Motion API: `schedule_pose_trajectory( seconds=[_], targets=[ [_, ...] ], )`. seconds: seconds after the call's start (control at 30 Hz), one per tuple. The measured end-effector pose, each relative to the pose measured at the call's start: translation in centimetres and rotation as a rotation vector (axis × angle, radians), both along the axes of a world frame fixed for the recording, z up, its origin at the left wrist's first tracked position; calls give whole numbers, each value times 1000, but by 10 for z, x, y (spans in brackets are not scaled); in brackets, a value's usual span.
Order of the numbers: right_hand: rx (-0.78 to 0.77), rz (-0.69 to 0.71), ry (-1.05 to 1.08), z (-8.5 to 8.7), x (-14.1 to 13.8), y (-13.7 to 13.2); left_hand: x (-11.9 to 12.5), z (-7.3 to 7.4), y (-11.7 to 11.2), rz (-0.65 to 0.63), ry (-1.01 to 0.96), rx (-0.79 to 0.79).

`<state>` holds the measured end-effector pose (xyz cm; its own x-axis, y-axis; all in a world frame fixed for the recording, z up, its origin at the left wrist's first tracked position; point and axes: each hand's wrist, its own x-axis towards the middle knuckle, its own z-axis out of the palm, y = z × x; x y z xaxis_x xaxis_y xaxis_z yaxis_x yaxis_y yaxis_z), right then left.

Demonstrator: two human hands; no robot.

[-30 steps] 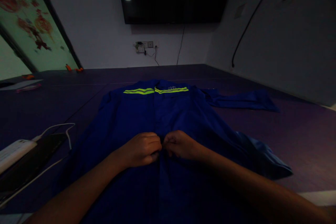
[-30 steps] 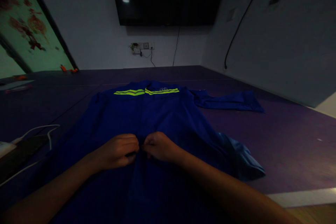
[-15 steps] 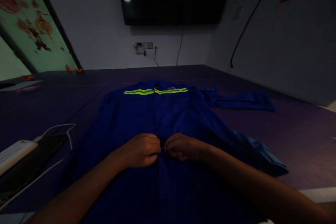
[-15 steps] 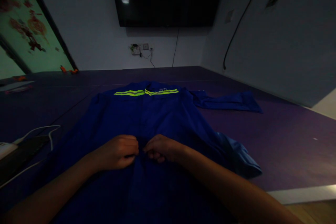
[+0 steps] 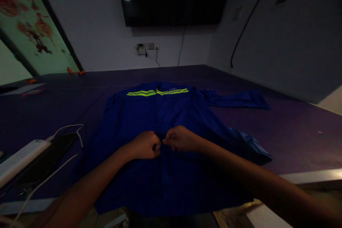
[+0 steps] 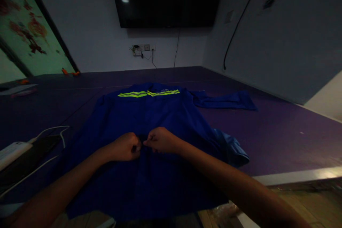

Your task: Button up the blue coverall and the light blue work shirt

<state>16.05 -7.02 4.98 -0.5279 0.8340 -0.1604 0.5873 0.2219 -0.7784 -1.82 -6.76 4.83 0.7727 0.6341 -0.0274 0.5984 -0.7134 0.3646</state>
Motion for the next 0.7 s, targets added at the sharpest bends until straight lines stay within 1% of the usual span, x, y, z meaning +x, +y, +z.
schedule_pose_trajectory(
  seconds=[0.1, 0.13, 0.2, 0.27, 0.37, 0.47, 0.57, 0.7],
  targets=[
    [184, 82, -18, 7, 7, -23, 0, 9, -11, 90, -6, -97],
    [244, 77, -33, 6, 9, -33, -1, 12, -15, 127, -6, -115],
    [253, 32, -62, 3, 13, -55, -2, 14, -27, 191, -8, -142],
    [288, -32, -85, -5, 14, -77, -3, 13, -40, 262, -15, -166],
    [415, -67, -93, -21, 11, -103, -2, 4, -62, 361, -81, -178],
    [513, -99, -77, -38, 5, -114, 1, -9, -83, 446, -252, -193],
    [495, -156, -22, -49, 0, -114, 5, -23, -99, 474, -378, -230],
    [414, -302, 69, -51, 0, -112, 10, -37, -111, 576, -471, -234]
  ],
)
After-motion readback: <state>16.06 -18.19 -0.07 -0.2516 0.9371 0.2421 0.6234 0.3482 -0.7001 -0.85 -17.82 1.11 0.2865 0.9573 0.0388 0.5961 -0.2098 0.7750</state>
